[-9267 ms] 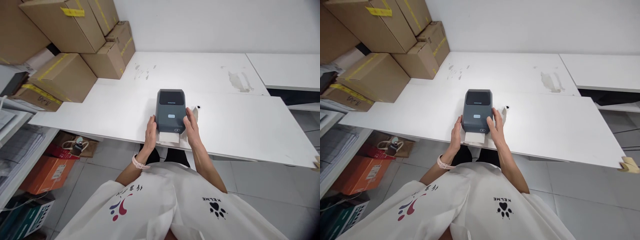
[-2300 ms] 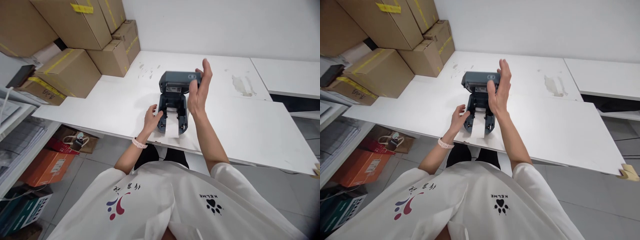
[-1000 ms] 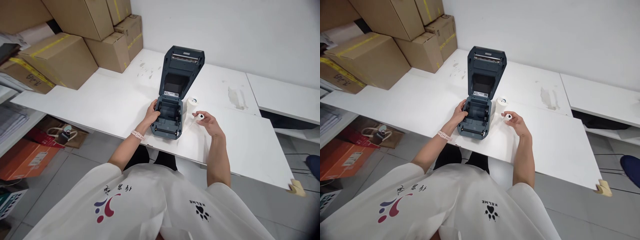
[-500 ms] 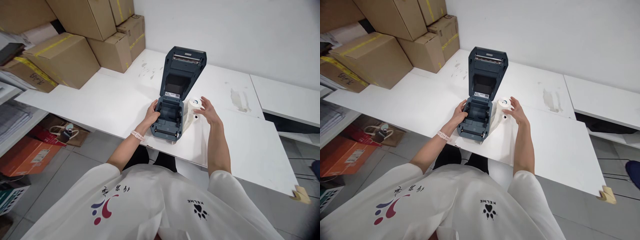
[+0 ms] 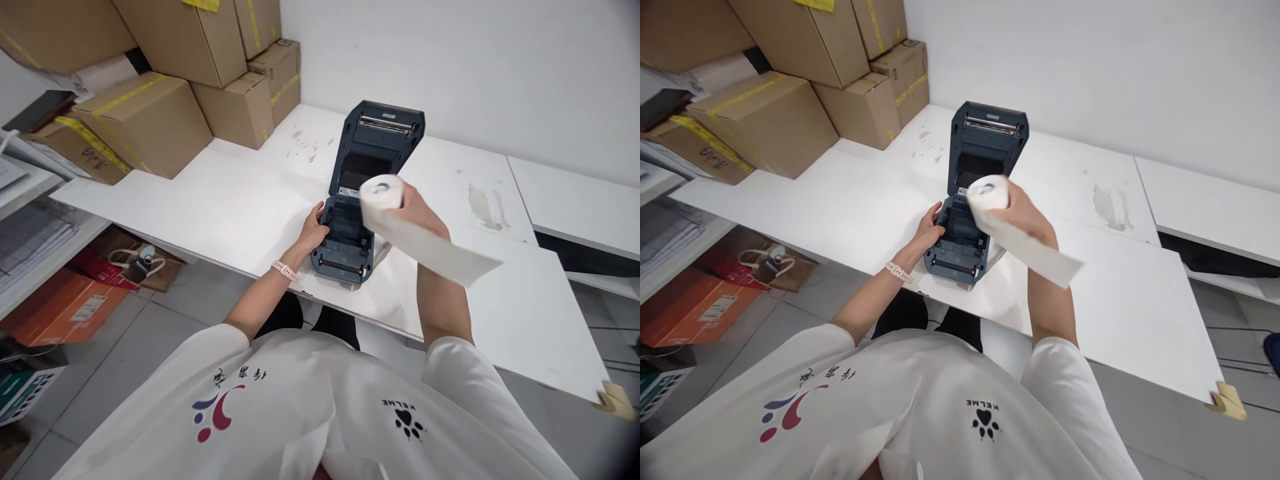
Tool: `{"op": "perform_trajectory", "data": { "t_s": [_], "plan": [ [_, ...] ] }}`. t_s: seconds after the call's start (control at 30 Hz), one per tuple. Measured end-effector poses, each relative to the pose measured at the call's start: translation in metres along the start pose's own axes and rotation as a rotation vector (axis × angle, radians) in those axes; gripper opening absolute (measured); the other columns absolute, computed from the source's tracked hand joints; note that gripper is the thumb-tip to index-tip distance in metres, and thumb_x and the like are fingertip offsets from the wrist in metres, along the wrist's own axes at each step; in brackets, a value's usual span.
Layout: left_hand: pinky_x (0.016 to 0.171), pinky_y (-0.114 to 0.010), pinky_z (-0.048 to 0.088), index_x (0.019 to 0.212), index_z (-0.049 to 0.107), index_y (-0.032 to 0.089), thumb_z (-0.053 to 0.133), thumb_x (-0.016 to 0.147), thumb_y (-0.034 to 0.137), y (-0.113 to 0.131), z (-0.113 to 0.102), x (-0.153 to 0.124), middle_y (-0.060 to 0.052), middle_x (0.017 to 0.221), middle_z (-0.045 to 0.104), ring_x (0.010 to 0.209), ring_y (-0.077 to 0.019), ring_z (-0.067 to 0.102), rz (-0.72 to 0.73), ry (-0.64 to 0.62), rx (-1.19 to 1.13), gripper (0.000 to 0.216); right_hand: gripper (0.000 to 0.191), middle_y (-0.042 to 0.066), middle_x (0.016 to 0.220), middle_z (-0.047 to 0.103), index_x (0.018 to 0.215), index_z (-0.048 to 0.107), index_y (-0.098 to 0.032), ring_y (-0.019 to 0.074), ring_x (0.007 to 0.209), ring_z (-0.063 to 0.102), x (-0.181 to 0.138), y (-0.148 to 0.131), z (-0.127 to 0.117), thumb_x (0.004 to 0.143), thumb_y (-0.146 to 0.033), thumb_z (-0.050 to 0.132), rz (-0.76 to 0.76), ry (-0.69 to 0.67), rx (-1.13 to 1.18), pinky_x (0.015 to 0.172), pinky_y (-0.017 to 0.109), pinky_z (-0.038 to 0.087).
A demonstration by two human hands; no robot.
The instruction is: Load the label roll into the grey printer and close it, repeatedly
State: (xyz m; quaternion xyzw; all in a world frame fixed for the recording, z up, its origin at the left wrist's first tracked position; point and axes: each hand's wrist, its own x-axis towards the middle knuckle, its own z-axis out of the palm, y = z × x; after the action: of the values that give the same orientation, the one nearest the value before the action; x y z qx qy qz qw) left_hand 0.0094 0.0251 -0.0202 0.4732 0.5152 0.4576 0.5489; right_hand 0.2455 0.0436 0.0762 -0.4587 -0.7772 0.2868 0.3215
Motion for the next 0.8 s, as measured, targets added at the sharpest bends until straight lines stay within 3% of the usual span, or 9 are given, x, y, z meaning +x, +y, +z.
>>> {"op": "perform_trajectory", "data": {
  "t_s": [0.1, 0.17, 0.37, 0.47, 0.6, 0.8],
  "plan": [
    [0.118, -0.045, 0.042, 0.159, 0.027, 0.015, 0.055, 0.058, 0.001, -0.002, 0.001, 0.002, -0.016, 0.162, 0.042, 0.15, -0.0296, 0.041, 0.004, -0.002, -0.035, 0.105, 0.069, 0.008, 0.121, 0.071, 0.125, 0.062, -0.022, 0.0335, 0.107, 0.067, 0.019, -0.026, 0.016, 0.061, -0.039, 0.082, -0.022, -0.227, -0.247, 0.094, 0.048, 0.055],
    [0.12, -0.043, 0.039, 0.159, 0.025, 0.014, 0.055, 0.058, 0.001, -0.004, 0.001, 0.003, -0.017, 0.161, 0.043, 0.149, -0.0282, 0.043, 0.02, -0.005, -0.059, 0.106, 0.067, 0.011, 0.121, 0.071, 0.125, 0.061, -0.021, 0.0348, 0.107, 0.067, 0.029, -0.033, 0.03, 0.064, -0.041, 0.081, -0.009, -0.343, -0.461, 0.091, 0.048, 0.055],
    [0.118, -0.042, 0.041, 0.159, 0.026, 0.014, 0.054, 0.058, 0.0, -0.007, 0.002, 0.004, -0.016, 0.16, 0.044, 0.144, -0.0266, 0.049, 0.033, -0.005, -0.067, 0.105, 0.063, 0.016, 0.12, 0.071, 0.125, 0.06, -0.018, 0.0362, 0.105, 0.069, 0.038, -0.028, 0.065, 0.069, -0.04, 0.078, 0.049, -0.501, -0.747, 0.085, 0.046, 0.056],
    [0.117, -0.04, 0.042, 0.159, 0.026, 0.013, 0.053, 0.059, 0.001, -0.008, 0.001, 0.003, -0.016, 0.16, 0.044, 0.145, -0.0265, 0.047, 0.037, -0.001, -0.061, 0.104, 0.066, 0.019, 0.133, 0.065, 0.136, 0.056, -0.015, 0.0391, 0.119, 0.064, 0.024, -0.024, 0.07, 0.077, -0.039, 0.073, 0.033, -0.444, -0.705, 0.096, 0.052, 0.053],
    [0.116, -0.038, 0.043, 0.158, 0.027, 0.013, 0.055, 0.061, 0.004, -0.005, 0.001, -0.001, -0.016, 0.162, 0.041, 0.149, -0.0273, 0.043, 0.047, -0.015, -0.059, 0.101, 0.056, 0.018, 0.148, 0.056, 0.145, 0.051, -0.015, 0.0366, 0.137, 0.053, -0.028, -0.033, 0.076, 0.095, -0.039, 0.057, -0.094, -0.197, -0.53, 0.111, 0.054, 0.047],
    [0.115, -0.037, 0.044, 0.153, 0.036, 0.013, 0.055, 0.061, 0.003, 0.006, 0.003, -0.008, -0.016, 0.159, 0.044, 0.145, -0.0272, 0.046, 0.055, 0.002, -0.067, 0.095, 0.044, 0.011, 0.154, 0.053, 0.139, 0.059, -0.026, 0.0333, 0.147, 0.045, -0.104, -0.049, 0.105, 0.103, -0.046, 0.043, -0.14, -0.158, -0.426, 0.115, 0.057, 0.044]
  ]
}}
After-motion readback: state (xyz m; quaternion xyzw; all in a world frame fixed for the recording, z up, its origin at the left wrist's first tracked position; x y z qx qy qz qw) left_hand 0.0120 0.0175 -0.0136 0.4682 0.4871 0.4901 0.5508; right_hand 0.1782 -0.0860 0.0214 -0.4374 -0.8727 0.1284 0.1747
